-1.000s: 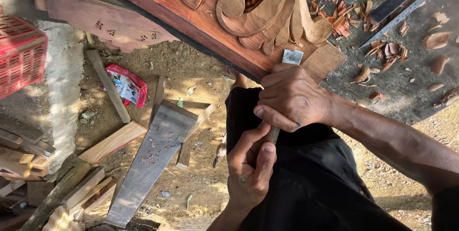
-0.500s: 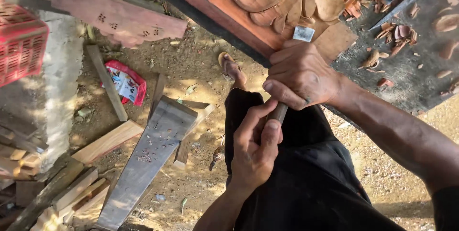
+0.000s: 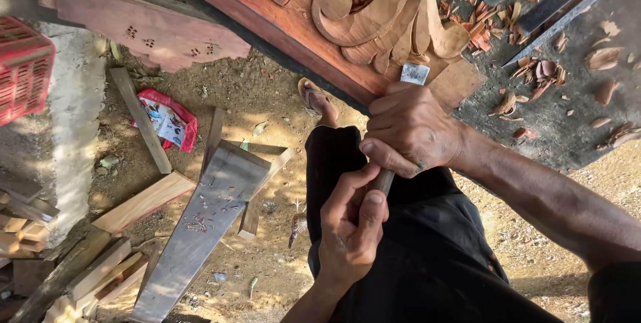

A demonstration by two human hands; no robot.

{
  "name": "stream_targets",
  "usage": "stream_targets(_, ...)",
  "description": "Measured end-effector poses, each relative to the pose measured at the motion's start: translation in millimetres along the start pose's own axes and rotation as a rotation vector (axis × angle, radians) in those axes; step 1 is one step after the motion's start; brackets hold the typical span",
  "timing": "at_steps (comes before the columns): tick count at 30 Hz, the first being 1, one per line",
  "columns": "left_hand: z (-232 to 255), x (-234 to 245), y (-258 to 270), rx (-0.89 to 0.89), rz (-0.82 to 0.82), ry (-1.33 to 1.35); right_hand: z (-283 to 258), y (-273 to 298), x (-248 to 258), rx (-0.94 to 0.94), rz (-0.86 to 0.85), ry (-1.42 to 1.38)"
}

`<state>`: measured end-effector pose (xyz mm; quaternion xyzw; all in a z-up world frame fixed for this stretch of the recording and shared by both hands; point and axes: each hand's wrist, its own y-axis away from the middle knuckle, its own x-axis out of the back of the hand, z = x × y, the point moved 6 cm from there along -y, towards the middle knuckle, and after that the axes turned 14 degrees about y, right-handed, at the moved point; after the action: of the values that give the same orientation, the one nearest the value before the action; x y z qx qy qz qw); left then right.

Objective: Carving intricate patterns into a wooden panel using various chisels and a hammer.

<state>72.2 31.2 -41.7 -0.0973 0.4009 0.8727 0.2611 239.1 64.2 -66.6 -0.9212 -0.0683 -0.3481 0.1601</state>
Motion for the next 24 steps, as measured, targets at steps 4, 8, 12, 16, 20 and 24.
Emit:
stream_targets(4, -4.5, 5.5, -3.2, 0.027, 0.018, 0.049, 2.5, -1.0, 1.2, -0.063, 0.013, 0.004)
stream_targets(8, 7.5, 16.7, -15.7, 0.037, -0.002, 0.016, 4.1, -5.2, 2.0, -0.074, 0.050, 0.040)
stream_targets(12, 29.4, 27.2, -27.5, -0.018, -0.135, -0.114, 1.7, -4.7, -11.1, -0.123, 0.044, 0.182)
stream_targets(16, 42.2, 13.6, -12.4, -0.285, -0.180, -0.396, -4.0, -7.2, -2.8, -0.125, 0.030, 0.155)
stream_targets(20, 38.5, 10.7, -3.7, -0.313, -0.133, -0.402, -10.2, -4.0, -3.4, -0.028, 0.051, 0.122)
stream_targets(24, 19.9, 14.0, -10.4, -0.089, -0.097, -0.176, -4.7, -3.6, -3.1, -0.058, 0.033, 0.096)
